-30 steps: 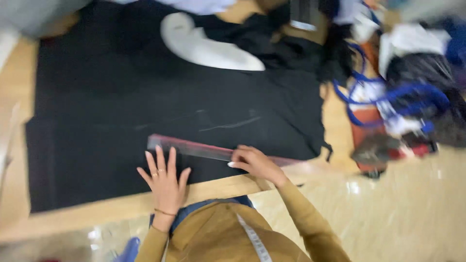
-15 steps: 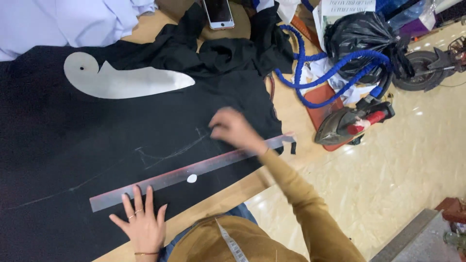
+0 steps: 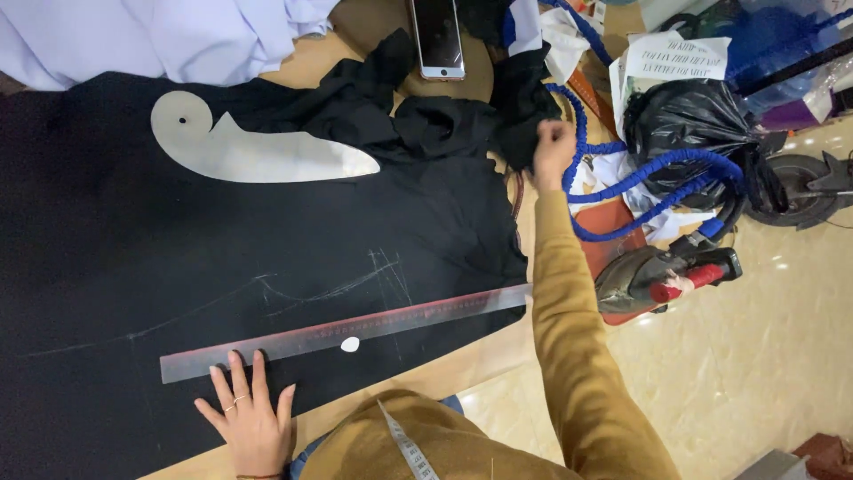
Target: The person places a white paper pattern on a black fabric, uses a ruler and chalk to mark lines, then cuts the fabric along the marked lines with scissors. The person adjusts the fabric and pattern during the process.
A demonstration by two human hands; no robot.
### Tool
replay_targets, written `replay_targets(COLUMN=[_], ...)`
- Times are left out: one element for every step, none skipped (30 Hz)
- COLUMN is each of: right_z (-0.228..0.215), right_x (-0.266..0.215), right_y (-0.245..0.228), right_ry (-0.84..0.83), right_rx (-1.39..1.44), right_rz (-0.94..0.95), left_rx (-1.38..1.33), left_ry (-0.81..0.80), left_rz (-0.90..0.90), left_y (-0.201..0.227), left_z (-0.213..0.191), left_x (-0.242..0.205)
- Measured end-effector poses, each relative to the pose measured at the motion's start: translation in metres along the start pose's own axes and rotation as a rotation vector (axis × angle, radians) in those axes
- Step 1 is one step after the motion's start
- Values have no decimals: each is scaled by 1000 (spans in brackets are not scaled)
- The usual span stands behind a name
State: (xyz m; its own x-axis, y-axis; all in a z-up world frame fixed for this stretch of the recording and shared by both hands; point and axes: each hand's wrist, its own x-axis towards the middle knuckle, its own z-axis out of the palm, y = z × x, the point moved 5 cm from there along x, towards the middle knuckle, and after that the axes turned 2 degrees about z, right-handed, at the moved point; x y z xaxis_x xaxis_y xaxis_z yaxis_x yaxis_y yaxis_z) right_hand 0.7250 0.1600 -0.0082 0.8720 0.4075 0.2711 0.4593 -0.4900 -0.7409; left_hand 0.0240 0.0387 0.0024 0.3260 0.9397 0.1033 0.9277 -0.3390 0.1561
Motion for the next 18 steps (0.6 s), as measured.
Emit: replay_targets(right_z=[2, -3, -9, -20, -34, -48, -72, -95, -115, -136, -153, -170, -189, -200, -208, -214, -218, -217], right_x=[18, 35, 50, 59, 67, 74, 68, 61, 53, 38, 22, 3, -34, -70, -109, -111, -118, -126], right_y=[9, 17, 28, 19, 12, 5, -22, -53, -86, -113, -148, -183, -217, -251, -287, -253, -230, -204], right_ry=[2, 100, 200, 202, 269, 335, 341, 300, 255, 257, 200, 144, 129, -56, -251, -274, -321, -361], right_rx=[0, 153, 303, 300, 438, 575, 574, 596, 620, 620, 665, 709, 717, 722, 729, 740, 441, 129], right_rz=[0, -36, -70, -67, -51, -36, -35, -122, -208, -207, -363, -519, -514, -458, -404, -398, -667, -921], left_rx=[0, -20, -40, -41, -71, -101, -102, -151, -198, -197, -289, -382, -374, -534, -689, -676, -1166, -1653], left_ry=[1, -4, -13, -15, -18, -21, -22, -35, -48, -48, -10, 29, 26, 56, 88, 88, -50, -189], left_rz=[2, 4, 8, 12, 14, 16, 21, 16, 7, 10, 35, 61, 47, 109, 163, 141, 29, -93], left_y=[-1, -2, -3, -4, -5, -6, -6, -7, -9, -8, -6, -6, 2, 12, 18, 23, 28, 36], left_z=[1, 2, 2, 2, 3, 3, 2, 1, 1, -2, -8, -14, -27, -42, -58, -64, -62, -60], left_x=[0, 0, -2, -2, -2, -3, -3, -2, -3, 1, 3, 5, 16, 26, 35, 36, 39, 42])
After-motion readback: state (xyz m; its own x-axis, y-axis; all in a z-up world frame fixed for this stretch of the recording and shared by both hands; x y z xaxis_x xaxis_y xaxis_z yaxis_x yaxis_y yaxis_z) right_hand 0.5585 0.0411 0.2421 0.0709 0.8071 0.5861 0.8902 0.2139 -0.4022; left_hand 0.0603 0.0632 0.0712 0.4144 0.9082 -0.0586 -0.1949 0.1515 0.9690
